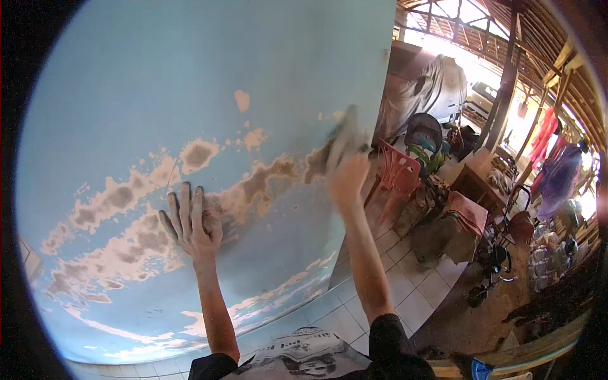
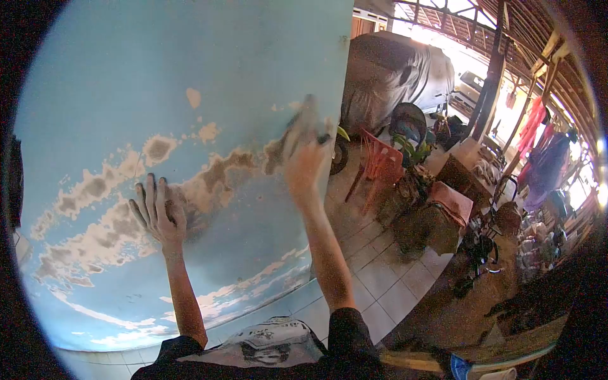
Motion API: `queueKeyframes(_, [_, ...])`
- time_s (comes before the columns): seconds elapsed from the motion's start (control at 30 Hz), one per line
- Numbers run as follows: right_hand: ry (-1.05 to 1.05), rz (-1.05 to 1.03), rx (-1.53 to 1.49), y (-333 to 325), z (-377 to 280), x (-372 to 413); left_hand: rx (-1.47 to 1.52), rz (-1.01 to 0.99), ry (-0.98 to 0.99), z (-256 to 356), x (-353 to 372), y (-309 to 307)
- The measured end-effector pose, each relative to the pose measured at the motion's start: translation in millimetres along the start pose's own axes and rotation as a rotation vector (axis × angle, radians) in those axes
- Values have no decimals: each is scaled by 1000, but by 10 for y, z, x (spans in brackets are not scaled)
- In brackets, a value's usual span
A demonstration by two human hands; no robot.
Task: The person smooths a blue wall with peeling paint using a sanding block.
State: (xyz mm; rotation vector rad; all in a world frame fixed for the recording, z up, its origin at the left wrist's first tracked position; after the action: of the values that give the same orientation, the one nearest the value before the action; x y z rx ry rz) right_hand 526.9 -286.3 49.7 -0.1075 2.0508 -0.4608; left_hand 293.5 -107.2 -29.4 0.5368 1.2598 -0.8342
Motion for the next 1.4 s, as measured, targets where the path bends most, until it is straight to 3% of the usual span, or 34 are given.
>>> queueKeyframes(0.07, [-684,226,411,61,-272,211,-10,10,13,-5,6,27])
queueKeyframes(0.1, [-689,230,410,111,-159,193,-10,16,11,11,-6,44])
queueKeyframes(0.17, [-14,-129,-532,365,283,233,-2,4,3,4,1,17])
queueKeyframes(0.2, [-9,-134,-533,410,296,200,-6,-2,2,-2,2,9])
queueKeyframes(0.27, [-131,241,-139,404,310,113,3,-10,0,5,7,3])
queueKeyframes(0.3, [-133,243,-136,384,165,144,7,-9,-2,1,14,4])
queueKeyframes(0.37, [-797,326,182,269,-343,242,-26,-7,-11,-5,20,27])
queueKeyframes(0.4, [-799,331,188,269,-265,205,-19,-4,-10,7,12,44])
queueKeyframes(0.53, [-272,281,71,285,422,-95,-24,-3,-10,-11,4,32])
queueKeyframes(0.63, [-169,427,-40,46,360,-344,-7,-18,10,-20,23,-4])
queueKeyframes(0.67, [174,87,-44,33,295,-328,9,-21,25,-6,16,5])
queueKeyframes(0.7, [169,89,-40,69,251,-291,12,-18,21,1,15,7])
queueKeyframes(0.77, [-667,439,235,83,16,-169,0,-29,30,-6,19,4])
queueKeyframes(0.8, [-645,307,320,40,-11,-119,-1,-25,32,-1,11,28])
queueKeyframes(0.83, [-641,308,316,97,155,-159,-5,-1,15,-7,14,48])
queueKeyframes(0.9, [-172,235,-165,236,478,-299,-22,17,-4,-11,25,35])
queueKeyframes(0.93, [-172,229,-173,230,419,-296,-10,0,-12,5,20,26])
queueKeyframes(1.03, [-345,374,-223,186,151,-171,-4,-10,-12,-32,34,34])
queueKeyframes(1.1, [-669,162,180,281,6,124,-1,-2,-4,-17,24,53])
queueKeyframes(1.23, [-510,283,-115,136,123,-133,7,-13,1,-11,14,30])
queueKeyframes(1.3, [-398,491,-365,75,5,-91,-5,-8,2,-4,31,25])
queueKeyframes(1.33, [-403,495,-377,176,38,43,-2,-20,-5,0,28,20])
queueKeyframes(1.4, [-801,151,61,533,116,372,12,-25,-12,7,28,27])
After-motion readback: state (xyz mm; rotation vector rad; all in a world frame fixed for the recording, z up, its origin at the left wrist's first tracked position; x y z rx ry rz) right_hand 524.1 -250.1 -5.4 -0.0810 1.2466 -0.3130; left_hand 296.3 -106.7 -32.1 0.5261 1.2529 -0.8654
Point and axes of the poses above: each hand's wrist, its own x-axis away from the middle knuckle, its own y-axis out of the palm, z = x × y, the point moved 2 cm from there along -x, towards the middle knuckle, and after that the axes turned 15 degrees about -y, right-handed, at the moved point
